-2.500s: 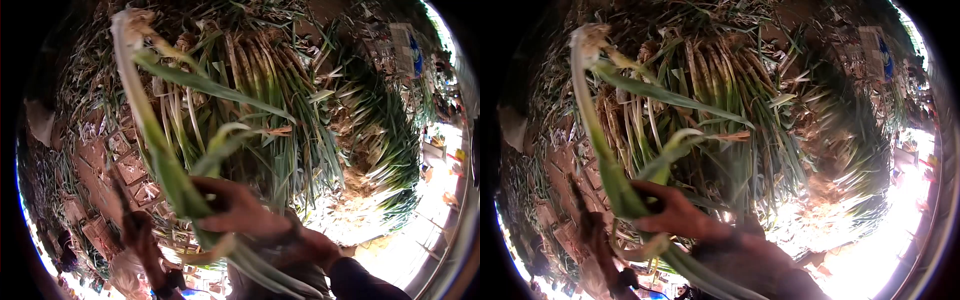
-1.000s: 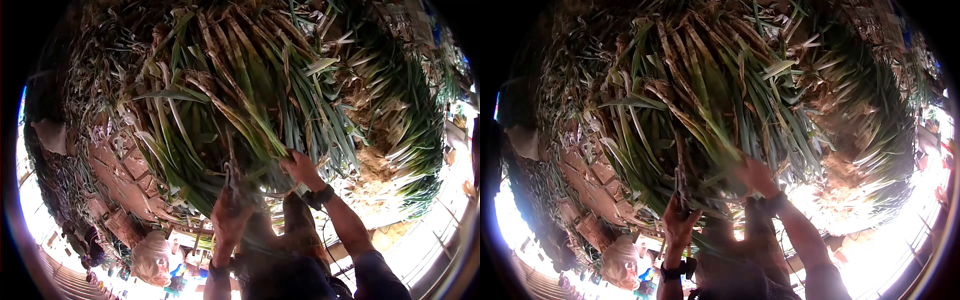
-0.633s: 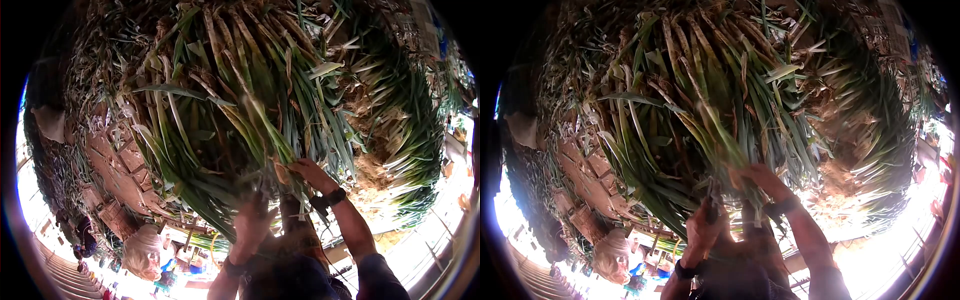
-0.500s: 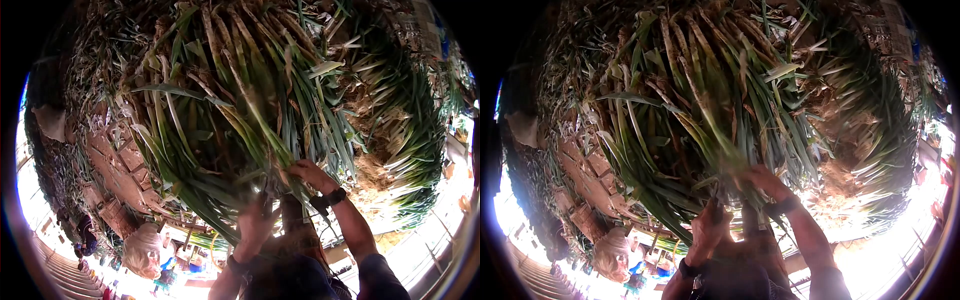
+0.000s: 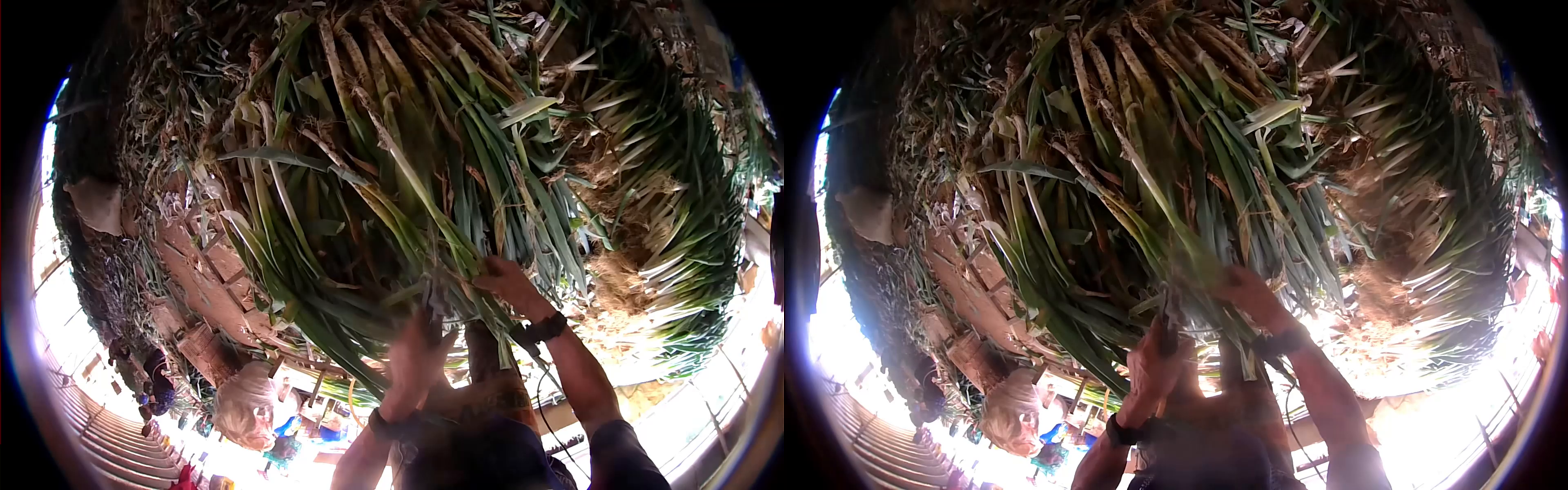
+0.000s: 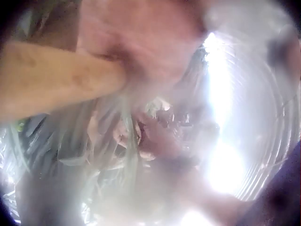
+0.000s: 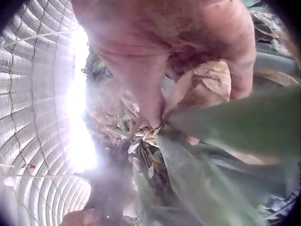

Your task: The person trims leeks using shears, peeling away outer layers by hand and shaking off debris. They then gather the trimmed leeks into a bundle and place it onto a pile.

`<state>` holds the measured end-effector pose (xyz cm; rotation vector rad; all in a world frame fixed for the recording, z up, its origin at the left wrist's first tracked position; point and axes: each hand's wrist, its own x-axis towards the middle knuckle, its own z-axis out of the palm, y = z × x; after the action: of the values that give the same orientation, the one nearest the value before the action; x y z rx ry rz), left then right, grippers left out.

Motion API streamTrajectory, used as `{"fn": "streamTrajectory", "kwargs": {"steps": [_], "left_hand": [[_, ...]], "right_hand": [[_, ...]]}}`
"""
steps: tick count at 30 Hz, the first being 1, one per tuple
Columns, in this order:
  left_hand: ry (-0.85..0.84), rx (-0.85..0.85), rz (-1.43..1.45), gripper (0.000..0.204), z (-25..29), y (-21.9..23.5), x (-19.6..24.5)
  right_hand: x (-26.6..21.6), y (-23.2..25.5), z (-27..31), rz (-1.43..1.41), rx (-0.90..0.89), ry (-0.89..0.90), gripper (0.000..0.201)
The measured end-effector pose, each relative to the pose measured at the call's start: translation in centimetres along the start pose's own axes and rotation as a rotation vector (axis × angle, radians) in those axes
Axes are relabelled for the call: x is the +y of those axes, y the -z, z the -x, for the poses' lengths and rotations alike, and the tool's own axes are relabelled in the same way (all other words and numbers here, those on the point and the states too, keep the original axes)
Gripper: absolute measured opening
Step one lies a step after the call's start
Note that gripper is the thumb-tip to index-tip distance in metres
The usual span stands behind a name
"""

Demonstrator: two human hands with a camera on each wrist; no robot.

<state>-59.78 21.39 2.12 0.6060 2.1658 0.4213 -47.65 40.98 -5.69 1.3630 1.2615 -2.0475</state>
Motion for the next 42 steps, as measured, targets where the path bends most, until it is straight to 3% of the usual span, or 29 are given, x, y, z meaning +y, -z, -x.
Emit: {"fn": "streamTrajectory", "kwargs": {"steps": [4,6,9,12,14,15,18,20,21,23,25,27,29,31,33,35,37,38,39,42], "left_hand": [[0.025,-0.018,0.029,0.061,-2.0,-0.7,0.0],[-0.028,0.092,0.014,0.065,-5.0,0.1,0.5],[-0.020,0.129,-0.017,0.057,-10.3,2.3,1.3],[0.054,0.169,-0.044,0.053,-14.6,5.3,3.3],[0.039,0.193,-0.034,0.052,-17.8,6.3,2.5],[0.028,0.214,-0.024,0.051,-18.3,6.6,2.3],[0.170,0.110,0.176,0.053,-17.7,7.4,2.3],[0.157,0.109,0.232,0.055,-15.0,6.8,1.5],[0.145,0.113,0.286,0.057,-13.1,6.5,0.8],[0.129,0.183,0.349,0.054,-9.2,5.1,0.2],[0.110,0.261,0.407,0.051,-6.0,3.9,-0.1],[0.204,0.333,0.455,0.055,-3.7,3.3,-0.4],[0.268,0.285,0.405,0.055,-2.3,3.7,0.2],[0.330,0.236,0.363,0.054,-1.3,4.0,0.0],[0.271,0.215,0.433,0.055,-0.5,3.9,-0.4],[0.286,0.208,0.472,0.055,-0.3,3.5,-1.1],[0.298,0.205,0.505,0.055,-0.1,3.4,-1.6],[0.298,0.179,0.443,0.055,0.1,3.3,-1.6],[0.299,0.152,0.379,0.054,0.3,3.2,-1.7],[0.363,0.050,0.342,0.056,1.1,3.2,-1.0]], "right_hand": [[0.8,0.4,-0.7,0.054,0.038,0.031,0.044],[0.6,0.5,-0.7,0.106,0.053,0.033,0.043],[0.2,0.6,-0.4,-0.021,0.064,0.044,0.044],[1.9,1.4,-1.5,0.060,0.086,0.113,0.042],[4.5,1.9,-3.0,0.134,0.081,0.274,0.042],[4.9,2.1,-3.2,0.136,0.079,0.270,0.042],[4.8,2.0,-3.3,0.372,0.163,0.307,0.043],[3.6,1.0,-3.0,0.979,0.587,0.513,0.048],[2.1,0.4,-2.9,0.981,0.585,0.508,0.048],[-1.2,-1.0,-3.8,0.978,0.709,0.703,0.052],[-2.4,-2.9,-6.0,1.029,0.688,0.687,0.051],[-2.2,-3.4,-8.3,1.083,0.664,0.675,0.050],[-2.4,-3.4,-10.1,1.188,0.703,0.635,0.047],[-3.2,-3.0,-9.9,1.164,0.632,0.623,0.041],[-4.0,-3.0,-8.7,0.844,0.632,0.797,0.034],[-5.4,-3.7,-7.1,0.717,0.629,0.753,0.033],[-6.9,-4.8,-6.1,0.282,0.267,0.288,0.024],[-4.9,-6.0,-8.0,0.153,0.206,0.265,0.022],[-3.3,-6.9,-9.8,0.154,0.203,0.266,0.022],[-2.7,-9.5,-11.4,0.726,0.446,0.456,0.027]]}}
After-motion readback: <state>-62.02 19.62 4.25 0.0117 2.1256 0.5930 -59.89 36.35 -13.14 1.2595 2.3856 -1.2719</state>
